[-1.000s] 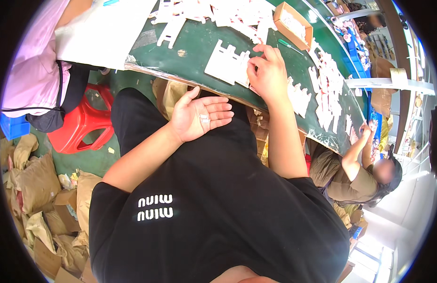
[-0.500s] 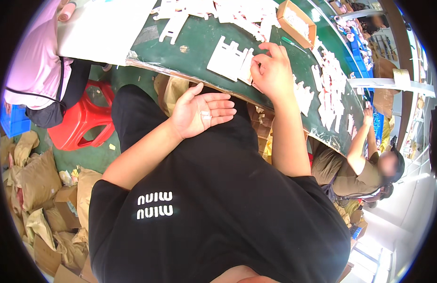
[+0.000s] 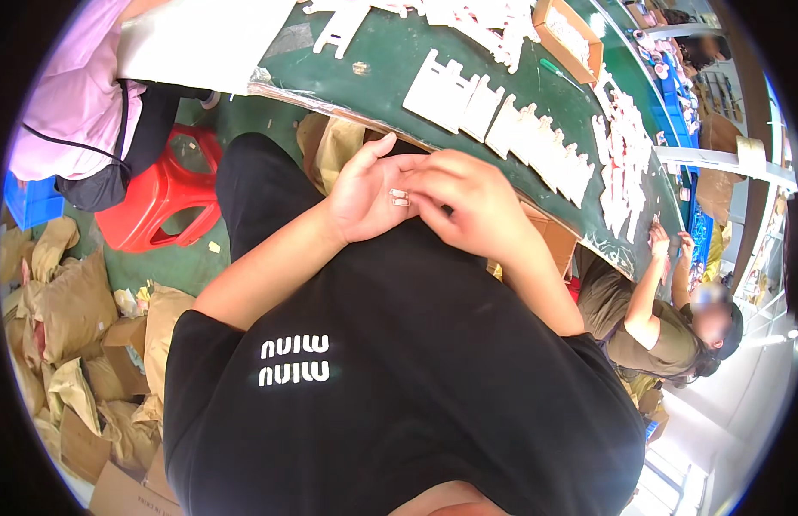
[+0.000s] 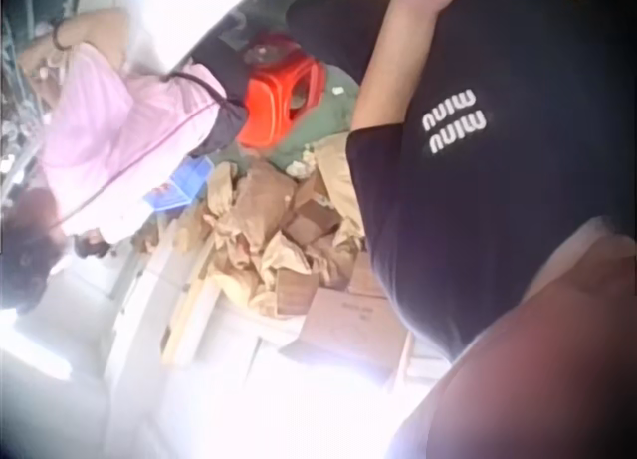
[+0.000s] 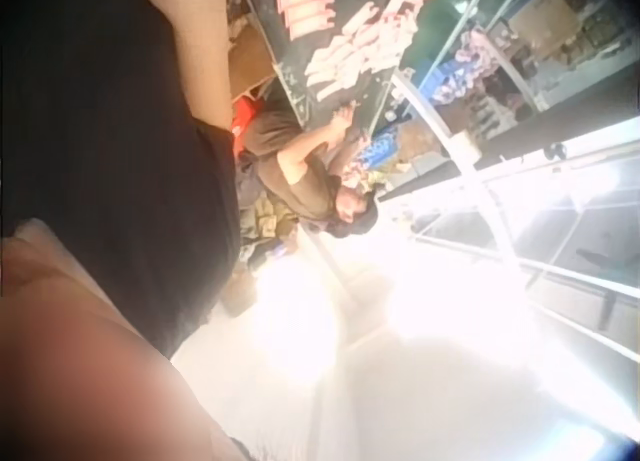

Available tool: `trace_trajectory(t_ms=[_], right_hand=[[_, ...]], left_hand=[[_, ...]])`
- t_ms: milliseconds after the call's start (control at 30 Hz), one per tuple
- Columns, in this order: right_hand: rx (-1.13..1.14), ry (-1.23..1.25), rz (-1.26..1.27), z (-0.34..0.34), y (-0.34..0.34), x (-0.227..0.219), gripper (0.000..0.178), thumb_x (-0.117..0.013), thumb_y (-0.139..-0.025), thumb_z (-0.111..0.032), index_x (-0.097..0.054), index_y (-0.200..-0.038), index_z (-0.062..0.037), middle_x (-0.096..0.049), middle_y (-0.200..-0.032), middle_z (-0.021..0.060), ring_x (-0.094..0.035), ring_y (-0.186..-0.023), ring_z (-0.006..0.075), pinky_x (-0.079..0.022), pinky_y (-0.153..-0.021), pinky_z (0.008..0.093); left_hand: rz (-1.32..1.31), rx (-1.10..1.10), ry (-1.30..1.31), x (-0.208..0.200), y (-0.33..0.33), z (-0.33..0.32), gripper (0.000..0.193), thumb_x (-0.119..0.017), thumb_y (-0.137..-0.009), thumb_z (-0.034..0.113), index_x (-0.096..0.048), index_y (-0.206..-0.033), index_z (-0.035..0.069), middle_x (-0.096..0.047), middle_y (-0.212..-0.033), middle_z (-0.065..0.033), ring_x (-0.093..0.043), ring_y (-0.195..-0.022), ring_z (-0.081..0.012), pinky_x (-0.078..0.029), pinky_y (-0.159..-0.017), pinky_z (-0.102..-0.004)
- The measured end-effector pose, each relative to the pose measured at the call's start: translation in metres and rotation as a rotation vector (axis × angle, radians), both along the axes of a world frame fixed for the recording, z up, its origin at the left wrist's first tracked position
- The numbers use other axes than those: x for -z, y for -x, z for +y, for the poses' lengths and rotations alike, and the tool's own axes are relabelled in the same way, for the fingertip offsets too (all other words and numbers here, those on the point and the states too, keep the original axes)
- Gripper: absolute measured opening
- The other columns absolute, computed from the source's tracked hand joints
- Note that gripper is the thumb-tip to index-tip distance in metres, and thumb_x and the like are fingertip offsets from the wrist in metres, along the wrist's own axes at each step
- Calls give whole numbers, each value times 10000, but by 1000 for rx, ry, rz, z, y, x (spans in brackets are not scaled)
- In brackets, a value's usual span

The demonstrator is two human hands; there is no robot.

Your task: Assembling small white plastic components into pink frames at a factory assembly line.

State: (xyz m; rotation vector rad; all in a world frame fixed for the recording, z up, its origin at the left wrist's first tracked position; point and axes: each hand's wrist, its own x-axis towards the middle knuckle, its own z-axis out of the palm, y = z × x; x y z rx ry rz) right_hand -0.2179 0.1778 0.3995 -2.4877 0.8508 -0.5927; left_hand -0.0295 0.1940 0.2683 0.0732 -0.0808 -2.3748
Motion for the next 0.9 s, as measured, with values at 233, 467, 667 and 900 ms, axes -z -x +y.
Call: trace_trajectory(t_ms=[233,467,667,900], right_hand=[[-93,-15,76,4,0,22,261,-800,-842,13,-807,-1088,-73,-717,-1068,77,-733,-1053,325,-602,-903,442],[-95,-90,20,1,1,20,186,-800,-841,25,-739,-998,-55,-719,-1065,66,-708,-1017,325,-588,-865,460],[-101,-30,-81,1,1,27,202,-837,-822,9,-743,-983,-70,-738,-1053,40,-687,-970,281,-518,-886,424],[-28,28,11,7,5,26,166,-861,-810,-40,-757,-932,-82,-733,-1046,15,-687,-973,262,-497,-932,427]], left_hand=[[-127,-21,-88,-24,-1,10,841,-357,-1158,647,-514,-1570,-69,-662,-1466,-181,-656,-1357,-292,-464,-1227,-460],[240,13,-50,0,3,9,891,-337,-1155,686,-439,-1628,-63,-624,-1536,-207,-623,-1406,-313,-464,-1228,-493],[86,-33,-75,-13,2,13,866,-361,-1154,676,-486,-1588,-63,-661,-1459,-175,-661,-1310,-280,-505,-1169,-461],[-26,-64,-88,-18,3,14,824,-361,-1161,663,-532,-1540,-49,-675,-1406,-151,-676,-1269,-266,-533,-1142,-463]])
